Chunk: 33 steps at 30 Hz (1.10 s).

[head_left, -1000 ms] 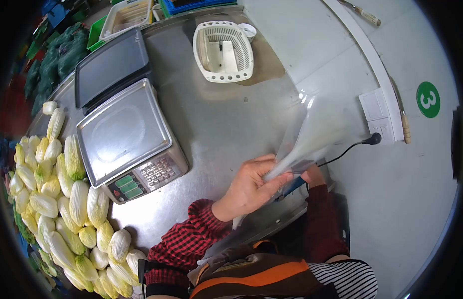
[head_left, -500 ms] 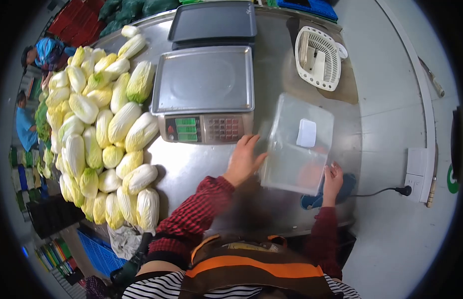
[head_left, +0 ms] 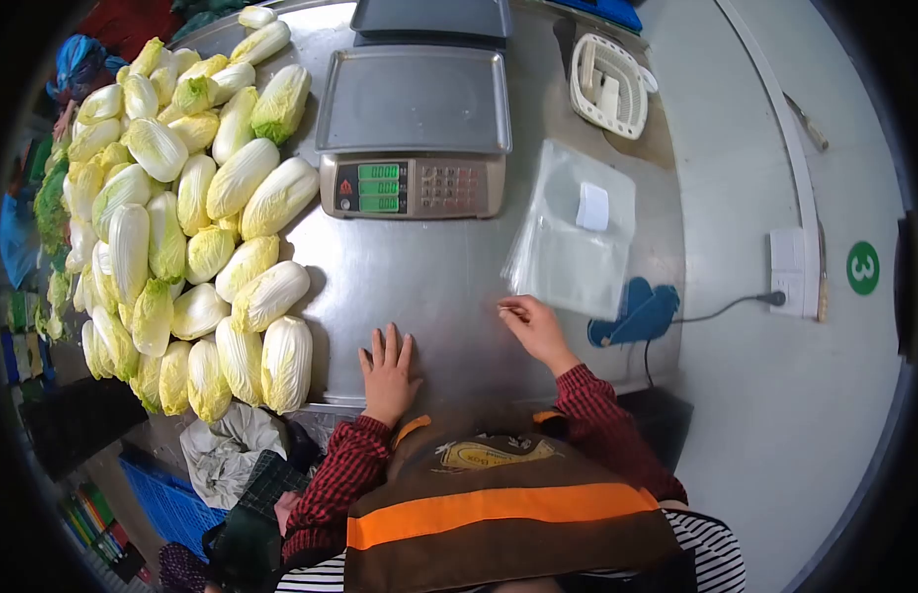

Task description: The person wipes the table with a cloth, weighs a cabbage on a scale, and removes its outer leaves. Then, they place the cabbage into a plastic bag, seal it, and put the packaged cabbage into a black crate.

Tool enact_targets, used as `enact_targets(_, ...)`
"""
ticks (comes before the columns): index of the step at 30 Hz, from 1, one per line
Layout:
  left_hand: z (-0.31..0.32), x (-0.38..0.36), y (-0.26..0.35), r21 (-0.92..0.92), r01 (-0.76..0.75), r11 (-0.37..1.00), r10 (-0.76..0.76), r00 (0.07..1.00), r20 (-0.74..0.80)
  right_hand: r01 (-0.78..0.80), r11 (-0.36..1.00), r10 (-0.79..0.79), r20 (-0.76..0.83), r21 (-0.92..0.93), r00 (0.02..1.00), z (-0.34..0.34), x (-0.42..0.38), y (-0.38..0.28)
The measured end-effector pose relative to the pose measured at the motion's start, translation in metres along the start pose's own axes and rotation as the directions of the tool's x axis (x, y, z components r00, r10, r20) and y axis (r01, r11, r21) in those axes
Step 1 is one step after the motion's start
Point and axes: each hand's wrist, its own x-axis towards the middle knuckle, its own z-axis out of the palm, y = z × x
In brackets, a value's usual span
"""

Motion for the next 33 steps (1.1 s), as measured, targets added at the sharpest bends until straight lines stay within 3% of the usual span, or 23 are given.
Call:
enact_targets(3, -0.002, -0.008, -0.01, 0.016, -0.086, 0.996, 0.085, 0.995, 0.051, 0.006, 0.999, -0.008, -0.023, -0.053, 1.0, 0.005, -0.032, 0.008)
enact_targets(5, 0.003, -0.013, -0.023, -0.008, -0.299, 0.954, 0.297, 0.942, 0.157, -0.035, 0.999, 0.039, -0.159, 0.028, 0.987, -0.001, -0.048, 0.052)
enact_targets(6, 0.007, -0.019, -0.028, -0.084, -0.33, 0.94, 0.34, 0.929, 0.148, -0.103, 0.988, 0.133, -0.291, 0.117, 0.947, -0.016, -0.056, 0.065)
enact_targets(8, 0.003, -0.028, -0.035, -0.208, -0.323, 0.923, 0.351, 0.929, 0.118, -0.178, 0.952, 0.285, -0.505, 0.25, 0.815, -0.063, -0.076, 0.095)
enact_targets(9, 0.002, -0.032, -0.035, -0.322, -0.289, 0.902, 0.316, 0.948, 0.035, -0.224, 0.938, 0.344, -0.661, 0.263, 0.667, -0.081, -0.078, 0.095)
enact_targets(11, -0.008, -0.042, -0.032, -0.485, -0.154, 0.861, 0.164, 0.986, -0.022, -0.311, 0.95, 0.164, -0.894, 0.028, 0.418, -0.132, -0.067, 0.164)
enact_targets(12, -0.014, -0.046, -0.032, -0.586, -0.051, 0.809, 0.1, 0.994, 0.051, -0.354, 0.935, 0.099, -0.942, -0.022, 0.322, -0.153, -0.058, 0.171)
enact_targets(13, -0.019, -0.049, -0.03, -0.58, -0.032, 0.814, 0.069, 0.997, 0.042, -0.35, 0.936, 0.103, -0.946, -0.012, 0.308, -0.168, -0.049, 0.167)
enact_targets(15, -0.018, -0.054, -0.034, -0.578, 0.021, 0.816, 0.019, 0.998, 0.064, -0.689, 0.696, -0.052, -0.971, -0.202, 0.232, -0.186, -0.031, 0.153)
enact_targets(16, -0.02, -0.053, -0.032, -0.571, 0.028, 0.82, 0.004, 0.998, 0.055, -0.678, 0.706, -0.048, -0.969, -0.205, 0.242, -0.188, -0.028, 0.16)
enact_targets(18, -0.024, -0.056, -0.032, -0.632, 0.159, 0.758, -0.099, 0.987, 0.13, -0.848, 0.466, 0.153, -0.921, -0.252, 0.358, -0.191, -0.022, 0.169)
enact_targets(20, -0.02, -0.053, -0.039, -0.624, 0.14, 0.769, -0.113, 0.99, 0.083, -0.782, 0.575, 0.104, -0.926, -0.242, 0.363, -0.185, -0.034, 0.17)
enact_targets(22, -0.028, -0.05, -0.034, -0.645, 0.084, 0.76, -0.085, 0.996, 0.03, -0.77, 0.629, 0.213, -0.93, -0.103, 0.298, -0.192, -0.052, 0.194)
enact_targets(24, -0.031, -0.048, -0.036, -0.677, 0.09, 0.731, -0.097, 0.995, 0.028, -0.486, 0.871, 0.178, -0.97, 0.077, 0.166, -0.198, -0.071, 0.221)
enact_targets(25, -0.032, -0.046, -0.038, -0.71, 0.09, 0.699, -0.097, 0.995, 0.031, -0.383, 0.921, 0.134, -0.982, 0.074, 0.132, -0.192, -0.08, 0.193)
enact_targets(27, -0.036, -0.044, -0.04, -0.734, 0.095, 0.673, -0.12, 0.993, 0.019, -0.038, 0.978, 0.208, -0.966, 0.204, 0.152, -0.165, -0.094, 0.099)
enact_targets(28, -0.037, -0.043, -0.042, -0.744, 0.092, 0.661, -0.125, 0.992, 0.012, -0.04, 0.978, 0.207, -0.965, 0.203, 0.16, -0.151, -0.093, 0.064)
enact_targets(31, -0.035, -0.039, -0.055, -0.767, 0.088, 0.635, -0.14, 0.99, -0.003, 0.055, 0.99, 0.089, -0.885, 0.128, 0.457, -0.1, -0.068, -0.024)
enact_targets(32, -0.035, -0.038, -0.058, -0.778, 0.073, 0.624, -0.145, 0.989, -0.024, 0.053, 0.997, 0.018, -0.83, 0.057, 0.557, -0.083, -0.048, -0.021)
enact_targets(33, -0.036, -0.037, -0.061, -0.788, 0.056, 0.613, -0.15, 0.988, -0.047, 0.025, 0.996, 0.045, -0.746, 0.083, 0.664, -0.055, -0.026, -0.043)
